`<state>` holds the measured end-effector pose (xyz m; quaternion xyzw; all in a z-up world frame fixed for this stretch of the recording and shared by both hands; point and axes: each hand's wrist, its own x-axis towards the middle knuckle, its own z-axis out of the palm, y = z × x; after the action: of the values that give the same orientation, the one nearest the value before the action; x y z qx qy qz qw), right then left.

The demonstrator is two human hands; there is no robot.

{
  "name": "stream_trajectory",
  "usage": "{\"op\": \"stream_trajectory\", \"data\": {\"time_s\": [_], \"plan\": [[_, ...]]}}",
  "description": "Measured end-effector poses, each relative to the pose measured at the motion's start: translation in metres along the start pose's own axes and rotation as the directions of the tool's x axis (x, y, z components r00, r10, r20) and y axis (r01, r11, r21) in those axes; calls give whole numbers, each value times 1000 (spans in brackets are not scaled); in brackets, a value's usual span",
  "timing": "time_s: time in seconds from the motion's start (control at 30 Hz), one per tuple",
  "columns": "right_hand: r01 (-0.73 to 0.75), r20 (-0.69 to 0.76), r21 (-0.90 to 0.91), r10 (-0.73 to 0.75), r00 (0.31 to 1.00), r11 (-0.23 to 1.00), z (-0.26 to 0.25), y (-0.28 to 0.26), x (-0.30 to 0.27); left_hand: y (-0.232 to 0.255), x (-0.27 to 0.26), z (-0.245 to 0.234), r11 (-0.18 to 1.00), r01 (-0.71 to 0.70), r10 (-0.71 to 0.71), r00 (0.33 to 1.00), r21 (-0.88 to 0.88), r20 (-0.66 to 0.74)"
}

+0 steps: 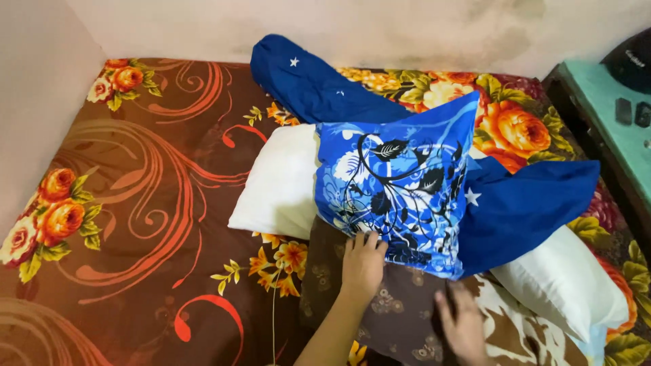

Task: Putting a blue floral pillowcase onto a pillow on a bed.

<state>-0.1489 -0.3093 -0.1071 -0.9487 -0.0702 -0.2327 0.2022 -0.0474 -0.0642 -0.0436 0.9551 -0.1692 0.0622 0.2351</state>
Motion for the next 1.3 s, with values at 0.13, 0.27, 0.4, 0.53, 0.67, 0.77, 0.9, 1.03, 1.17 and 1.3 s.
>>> {"op": "stream_trajectory", "data": {"time_s": [0.13, 0.27, 0.4, 0.53, 0.67, 0.77, 0.9, 1.03, 1.17, 1.3], "plan": [[-345, -103, 132, 359, 928, 929, -42, -29, 63, 2, -8, 18, 985, -104, 125, 979, 134, -161], [-83, -242, 118, 110, 964, 990, -61, -67, 143, 11, -24, 19, 978, -156, 124, 970, 141, 209], [-108, -221, 184, 148, 964, 977, -47, -65, 188, 9, -43, 39, 984, -159, 135, 962, 85, 239], [-358, -81, 467, 443, 893, 808, -31, -49, 202, 6, -62, 32, 992, -126, 128, 963, -24, 237], [-437, 92, 454, 447, 890, 776, -19, -43, 186, -12, -89, 68, 986, -116, 142, 964, -123, 223], [-465, 77, 359, 471, 879, 809, -5, -34, 172, -14, -91, 49, 982, -125, 153, 968, -145, 199], [-483, 46, 306, 495, 868, 820, 2, -31, 173, -20, -83, 35, 966, -194, 214, 971, -168, 104], [-466, 35, 412, 497, 867, 783, 18, -7, 161, -16, -77, 3, 952, 60, 15, 970, -300, 242], [-418, -22, 526, 503, 864, 741, 18, -3, 127, -9, -71, -19, 859, 272, -207, 959, -434, 191], [-558, 37, 303, 576, 817, 772, 7, -25, 132, -6, -53, -16, 866, 387, -262, 891, -316, 372]]}}
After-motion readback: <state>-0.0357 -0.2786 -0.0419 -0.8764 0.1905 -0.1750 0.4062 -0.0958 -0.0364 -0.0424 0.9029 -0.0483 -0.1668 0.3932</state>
